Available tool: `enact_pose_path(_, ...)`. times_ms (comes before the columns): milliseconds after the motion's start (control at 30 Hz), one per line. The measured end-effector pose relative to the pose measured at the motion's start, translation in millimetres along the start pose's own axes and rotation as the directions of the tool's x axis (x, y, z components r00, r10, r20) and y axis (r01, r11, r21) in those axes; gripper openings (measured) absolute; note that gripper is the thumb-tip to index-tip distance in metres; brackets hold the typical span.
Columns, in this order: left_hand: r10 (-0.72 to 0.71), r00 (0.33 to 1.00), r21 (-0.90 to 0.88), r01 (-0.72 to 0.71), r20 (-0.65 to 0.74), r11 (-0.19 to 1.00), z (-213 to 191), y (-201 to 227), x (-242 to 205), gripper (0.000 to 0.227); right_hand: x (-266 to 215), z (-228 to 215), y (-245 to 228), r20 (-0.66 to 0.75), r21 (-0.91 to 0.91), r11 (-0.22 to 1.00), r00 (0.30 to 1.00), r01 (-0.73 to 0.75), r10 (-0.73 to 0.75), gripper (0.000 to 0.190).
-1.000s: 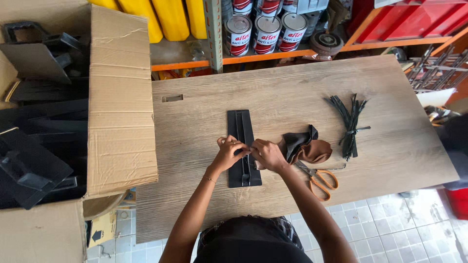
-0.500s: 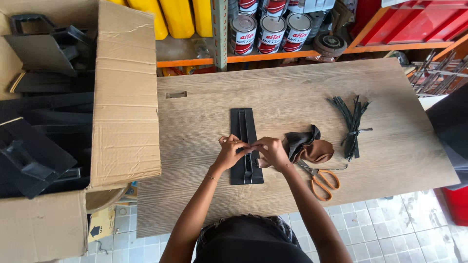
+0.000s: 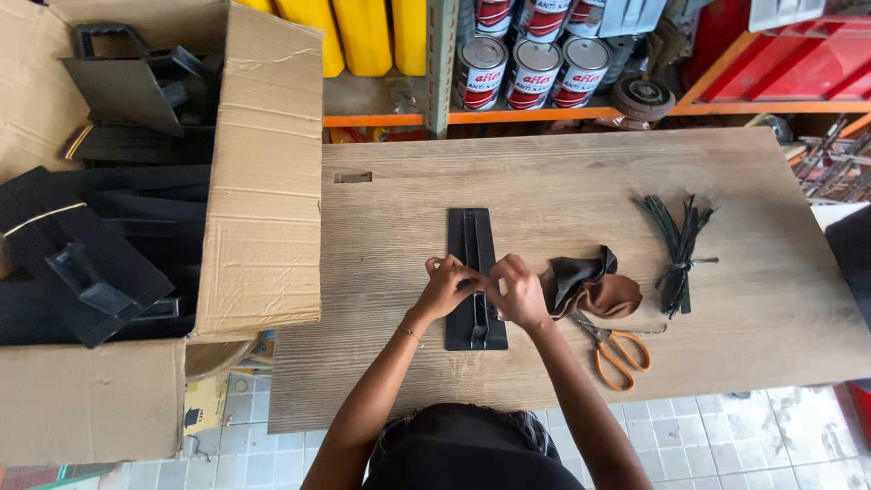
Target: The person inserts a small black plastic piece into a slot on a larger black plastic component on a wooden table. They then pick up the assembled part and place it into a cardboard box.
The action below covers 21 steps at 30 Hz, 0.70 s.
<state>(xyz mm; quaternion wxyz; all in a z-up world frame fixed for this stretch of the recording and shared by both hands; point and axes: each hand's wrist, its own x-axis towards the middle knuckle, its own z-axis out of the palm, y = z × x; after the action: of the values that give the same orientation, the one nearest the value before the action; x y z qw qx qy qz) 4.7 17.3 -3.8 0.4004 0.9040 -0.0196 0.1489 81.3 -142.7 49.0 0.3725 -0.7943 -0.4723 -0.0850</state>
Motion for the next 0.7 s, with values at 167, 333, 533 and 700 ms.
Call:
enact_pose_path(167, -0.051, 0.997, -0.013, 0.052, 0.056, 0.999, -4, -20, 2, 0.014, 9, -5, -17, -0.013, -0.198, 0.887, 0.903, 0.418, -0.429, 0.006)
enact_pose_path(333, -0.096, 0.992, -0.195, 0.111, 0.083, 0.975, -15, -22, 6, 0.015, 18, -22, -18, -0.016, -0.251, 0.868, 0.895, 0.428, -0.446, 0.008)
enact_pose_path(533, -0.011, 1.0, -0.228, 0.018, 0.028, 0.973, -17, -31, 10, 0.016, 20, -14, -6, 0.017, -0.229, 0.856, 0.881, 0.464, -0.473, 0.01)
enact_pose_path(700, 0.049, 0.998, -0.281, -0.035, 0.042, 0.959, -35, -7, 14, 0.011, 28, -10, 2, 0.052, -0.183, 0.837, 0.856, 0.515, -0.515, 0.006)
